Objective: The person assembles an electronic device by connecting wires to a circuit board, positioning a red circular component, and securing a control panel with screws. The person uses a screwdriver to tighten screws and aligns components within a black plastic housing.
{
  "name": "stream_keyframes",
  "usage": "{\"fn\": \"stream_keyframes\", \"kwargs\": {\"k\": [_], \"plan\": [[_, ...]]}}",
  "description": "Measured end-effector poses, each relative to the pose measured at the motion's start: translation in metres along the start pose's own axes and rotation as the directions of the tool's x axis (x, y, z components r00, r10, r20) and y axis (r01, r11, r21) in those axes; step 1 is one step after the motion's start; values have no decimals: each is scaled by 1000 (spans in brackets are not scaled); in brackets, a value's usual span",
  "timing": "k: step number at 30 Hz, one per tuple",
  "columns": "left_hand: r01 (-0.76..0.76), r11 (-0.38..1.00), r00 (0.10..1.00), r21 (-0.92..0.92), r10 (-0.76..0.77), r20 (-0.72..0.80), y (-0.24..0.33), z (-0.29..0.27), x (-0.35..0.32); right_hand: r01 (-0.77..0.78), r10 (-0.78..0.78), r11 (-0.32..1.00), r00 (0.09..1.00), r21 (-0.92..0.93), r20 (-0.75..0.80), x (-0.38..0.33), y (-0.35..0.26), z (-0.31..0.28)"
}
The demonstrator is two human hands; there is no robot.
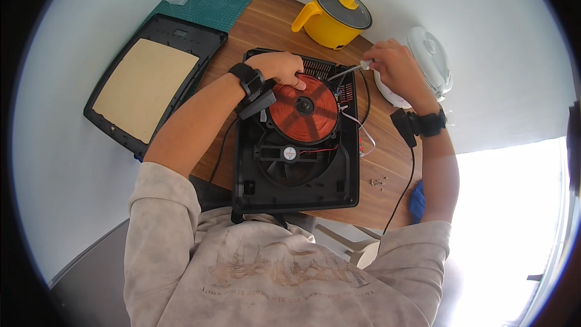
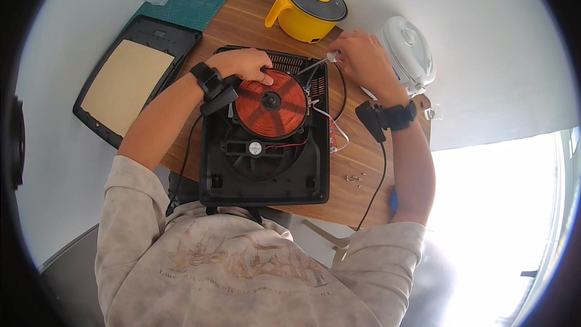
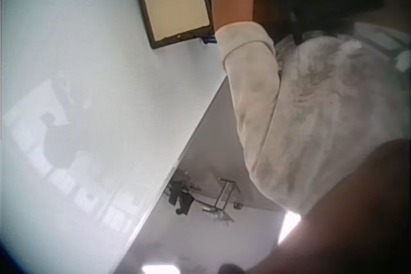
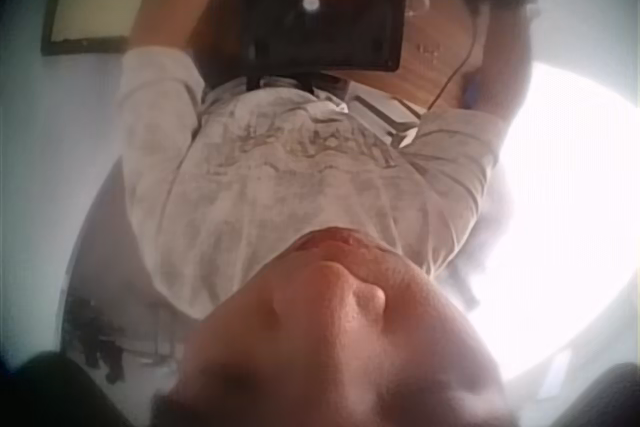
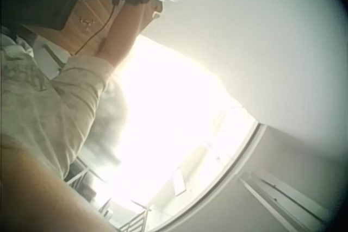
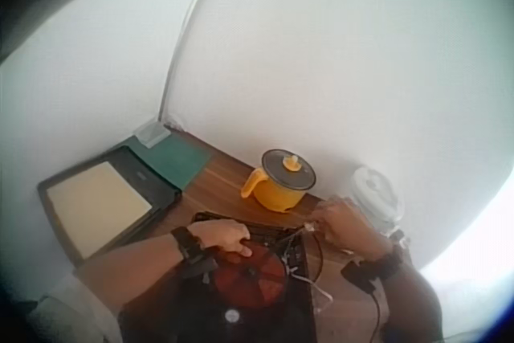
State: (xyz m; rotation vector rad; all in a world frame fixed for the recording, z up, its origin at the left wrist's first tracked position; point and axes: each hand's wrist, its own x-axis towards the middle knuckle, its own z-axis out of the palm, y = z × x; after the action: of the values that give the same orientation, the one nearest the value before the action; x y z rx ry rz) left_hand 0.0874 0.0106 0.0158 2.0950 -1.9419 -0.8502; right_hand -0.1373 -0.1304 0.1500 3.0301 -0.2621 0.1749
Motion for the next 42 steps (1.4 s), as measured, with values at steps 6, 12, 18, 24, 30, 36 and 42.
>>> {"fn": "stream_keyframes", "kwargs": {"k": [6,12,18,24,30,36,42], "plan": [[7,1000,1000,3,-7,-10,-3,3,2,63,-61,998,996,29,-72,5,4,7],[14,1000,1000,-17,-14,23,1,-1,0,76,-73,996,995,47,-72,8,5,9],[-76,997,992,-29,72,-104,-11,8,2,84,-81,995,995,47,-60,14,5,9],[13,1000,1000,-16,-13,17,2,-1,-1,140,-136,985,989,96,-54,27,21,15],[5,1000,1000,-17,-5,-3,-3,3,2,149,-165,966,984,213,60,59,51,27],[9,999,1000,-38,-9,0,-3,4,2,153,-186,966,972,209,147,76,53,25],[1,1000,1000,-21,-2,-8,-3,5,3,44,-90,980,970,196,228,74,51,25]]}}
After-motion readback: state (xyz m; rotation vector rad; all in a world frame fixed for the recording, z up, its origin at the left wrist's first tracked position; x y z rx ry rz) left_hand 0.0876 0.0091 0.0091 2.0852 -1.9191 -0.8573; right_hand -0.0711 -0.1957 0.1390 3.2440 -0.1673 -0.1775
